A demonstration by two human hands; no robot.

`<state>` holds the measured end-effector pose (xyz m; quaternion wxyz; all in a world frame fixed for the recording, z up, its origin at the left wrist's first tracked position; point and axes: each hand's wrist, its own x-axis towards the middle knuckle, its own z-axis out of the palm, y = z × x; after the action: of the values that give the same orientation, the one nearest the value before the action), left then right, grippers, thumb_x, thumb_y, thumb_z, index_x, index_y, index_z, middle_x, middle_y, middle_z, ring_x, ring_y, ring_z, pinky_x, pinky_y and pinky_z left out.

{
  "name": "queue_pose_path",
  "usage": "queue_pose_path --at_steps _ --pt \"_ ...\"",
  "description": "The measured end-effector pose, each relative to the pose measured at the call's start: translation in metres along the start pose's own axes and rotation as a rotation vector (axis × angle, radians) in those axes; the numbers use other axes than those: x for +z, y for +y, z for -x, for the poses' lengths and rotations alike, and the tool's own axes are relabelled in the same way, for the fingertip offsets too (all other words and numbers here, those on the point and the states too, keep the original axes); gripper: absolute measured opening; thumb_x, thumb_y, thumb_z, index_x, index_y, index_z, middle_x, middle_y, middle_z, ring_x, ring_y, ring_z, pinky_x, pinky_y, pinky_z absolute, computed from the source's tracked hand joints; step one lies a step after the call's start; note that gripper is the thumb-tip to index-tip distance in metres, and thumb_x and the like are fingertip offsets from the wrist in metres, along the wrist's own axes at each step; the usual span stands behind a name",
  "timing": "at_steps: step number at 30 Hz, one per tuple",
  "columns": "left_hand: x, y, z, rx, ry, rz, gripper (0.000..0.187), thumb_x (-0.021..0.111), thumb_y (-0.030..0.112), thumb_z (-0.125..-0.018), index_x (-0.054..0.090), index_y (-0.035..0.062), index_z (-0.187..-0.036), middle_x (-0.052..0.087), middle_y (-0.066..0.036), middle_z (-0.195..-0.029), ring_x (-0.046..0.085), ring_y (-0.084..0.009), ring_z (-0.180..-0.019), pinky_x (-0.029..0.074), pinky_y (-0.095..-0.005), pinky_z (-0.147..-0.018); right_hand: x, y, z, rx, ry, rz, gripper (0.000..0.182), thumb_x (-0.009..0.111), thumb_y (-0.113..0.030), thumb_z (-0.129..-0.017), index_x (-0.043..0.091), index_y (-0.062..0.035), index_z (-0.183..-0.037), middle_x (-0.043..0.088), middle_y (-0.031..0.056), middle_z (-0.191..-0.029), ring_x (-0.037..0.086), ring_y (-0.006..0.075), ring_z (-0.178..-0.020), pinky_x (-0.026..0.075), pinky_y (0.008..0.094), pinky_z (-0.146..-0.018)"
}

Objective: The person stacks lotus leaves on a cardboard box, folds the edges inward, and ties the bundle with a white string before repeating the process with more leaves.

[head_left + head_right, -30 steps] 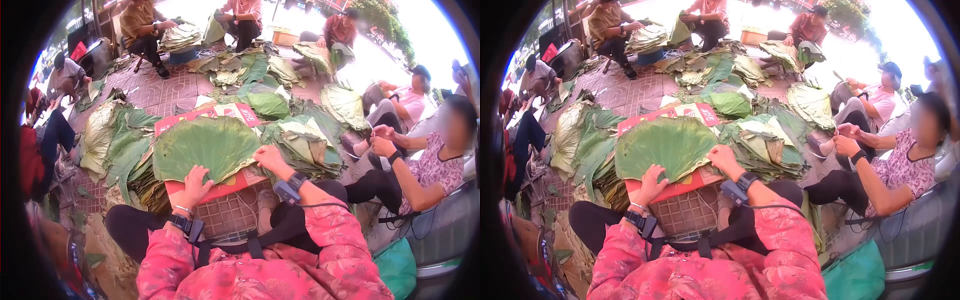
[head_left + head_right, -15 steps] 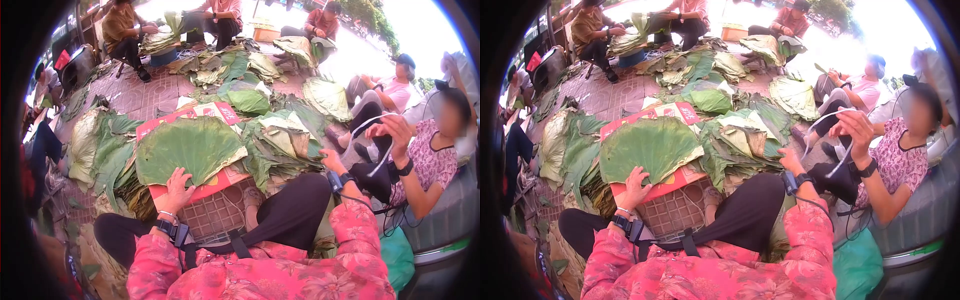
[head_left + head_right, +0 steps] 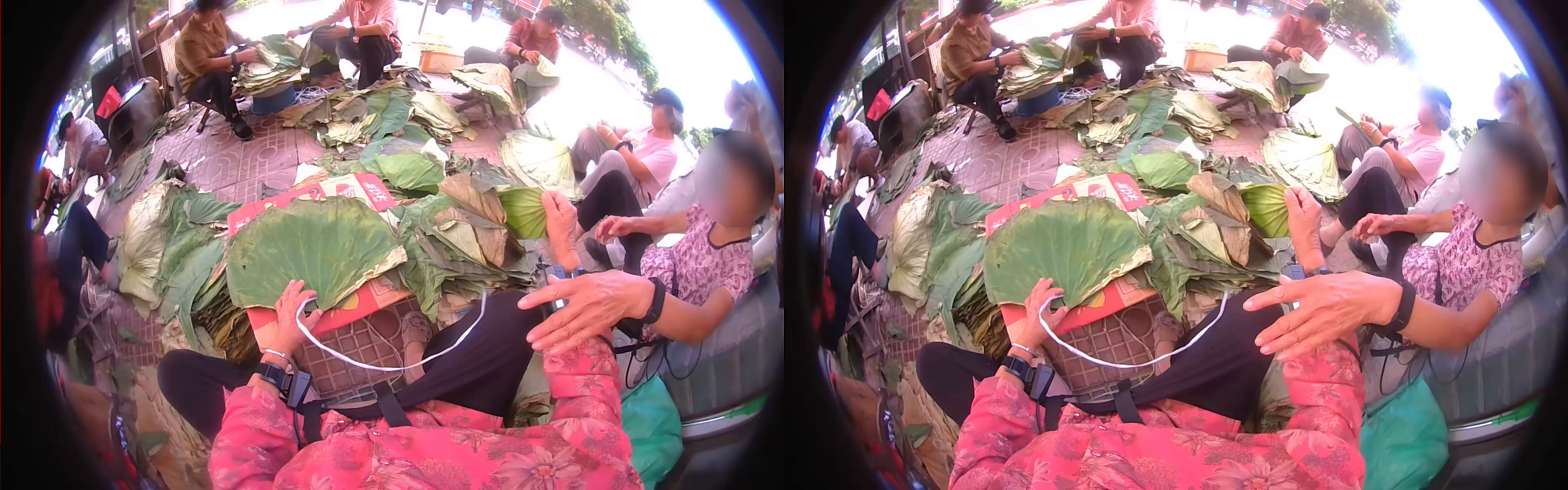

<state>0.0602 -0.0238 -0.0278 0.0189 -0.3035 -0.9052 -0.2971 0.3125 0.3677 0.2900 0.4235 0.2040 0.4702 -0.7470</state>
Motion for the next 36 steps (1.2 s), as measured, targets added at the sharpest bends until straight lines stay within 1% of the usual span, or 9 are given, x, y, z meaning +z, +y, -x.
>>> queue_pose_path --at_steps 2,8,11,12,22,25,27,29,36 --pt "0.000 0.000 0.001 0.005 0.002 0.022 0.043 0.069 0.017 -0.064 0.057 0.0129 -0.105 0.043 -0.016 -0.128 0.032 -0.0330 -0.126 0.027 -0.0455 -0.099 -0.005 0.000 0.003 0.017 0.083 -0.031 0.042 0.035 -0.022 -0.095 0.032 -0.0039 -0.133 0.046 0.0189 -0.127 0.046 0.0225 -0.118 0.035 0.0386 -0.101" --pt "-0.015 0.012 0.003 0.113 -0.122 -0.112 0.047 0.066 0.015 -0.064 0.056 0.0155 -0.110 0.039 -0.019 -0.131 0.030 -0.0367 -0.126 0.028 -0.0471 -0.097 -0.082 -0.077 -0.112 -1.275 1.898 1.003 0.030 0.044 -0.028 -0.090 0.054 -0.0001 -0.085 0.057 0.0250 -0.080 0.053 0.0442 -0.074 0.041 0.0471 -0.066" --pt "-0.013 0.013 0.007 0.165 -0.174 -0.153 0.050 0.065 0.014 -0.064 0.055 0.0167 -0.113 0.036 -0.020 -0.132 0.029 -0.0375 -0.127 0.028 -0.0480 -0.097 -0.104 -0.092 -0.092 -0.919 1.628 1.253 0.020 0.052 -0.015 -0.085 0.058 -0.0012 -0.099 0.062 0.0125 -0.082 0.054 0.0149 -0.065 0.044 0.0278 -0.064" --pt "-0.017 0.014 0.007 0.156 -0.188 -0.129 0.051 0.064 0.013 -0.064 0.055 0.0170 -0.114 0.035 -0.020 -0.133 0.028 -0.0374 -0.127 0.028 -0.0483 -0.097 -0.102 -0.093 -0.099 -1.209 1.725 1.199 0.022 0.056 -0.022 -0.083 0.059 0.0001 -0.086 0.059 0.0199 -0.074 0.058 0.0327 -0.068 0.044 0.0353 -0.062" --pt "-0.027 0.016 0.000 0.066 -0.306 -0.019 0.047 0.064 0.014 -0.066 0.055 0.0126 -0.111 0.039 -0.017 -0.131 0.029 -0.0343 -0.127 0.030 -0.0496 -0.096 -0.076 -0.105 -0.094 -1.461 1.850 1.202 0.018 0.054 -0.019 -0.086 0.060 -0.0025 -0.090 0.062 0.0170 -0.078 0.060 0.0309 -0.071 0.046 0.0349 -0.064" --pt "-0.016 0.007 -0.002 0.096 -0.101 0.115 0.045 0.064 0.014 -0.067 0.055 0.0098 -0.111 0.046 -0.017 -0.125 0.040 -0.0343 -0.120 0.035 -0.0465 -0.094 -0.037 -0.132 -0.085 -1.614 1.938 1.246 0.020 0.055 -0.020 -0.087 0.061 -0.0020 -0.094 0.063 0.0146 -0.079 0.062 0.0241 -0.070 0.047 0.0309 -0.065" --pt "-0.020 0.010 -0.010 0.054 -0.032 0.278 0.038 0.062 0.015 -0.073 0.054 0.0066 -0.110 0.051 -0.016 -0.120 0.048 -0.0320 -0.112 0.038 -0.0395 -0.093 0.009 -0.143 -0.091 -1.781 1.787 1.034 0.017 0.056 -0.015 -0.088 0.062 -0.0008 -0.095 0.065 0.0107 -0.082 0.060 0.0141 -0.072 0.047 0.0266 -0.067" --pt "-0.020 0.009 -0.014 -0.074 -0.020 0.555 0.034 0.059 0.018 -0.079 0.054 0.0041 -0.110 0.053 -0.015 -0.117 0.053 -0.0293 -0.106 0.040 -0.0362 -0.091 0.053 -0.144 -0.115 -2.042 1.601 0.977 0.016 0.056 -0.014 -0.088 0.062 -0.0013 -0.095 0.065 0.0100 -0.086 0.060 0.0141 -0.075 0.047 0.0271 -0.068" --pt "-0.030 -0.005 -0.016 -0.632 -0.044 1.576 0.044 0.051 0.037 -0.089 0.047 0.0048 -0.119 0.054 -0.012 -0.115 0.054 -0.0218 -0.104 0.043 -0.0381 -0.086 0.079 -0.064 -0.310 -1.828 0.946 1.431 0.018 0.065 -0.008 -0.073 0.060 -0.0055 -0.090 0.061 0.0073 -0.083 0.058 0.0241 -0.078 0.044 0.0340 -0.067"
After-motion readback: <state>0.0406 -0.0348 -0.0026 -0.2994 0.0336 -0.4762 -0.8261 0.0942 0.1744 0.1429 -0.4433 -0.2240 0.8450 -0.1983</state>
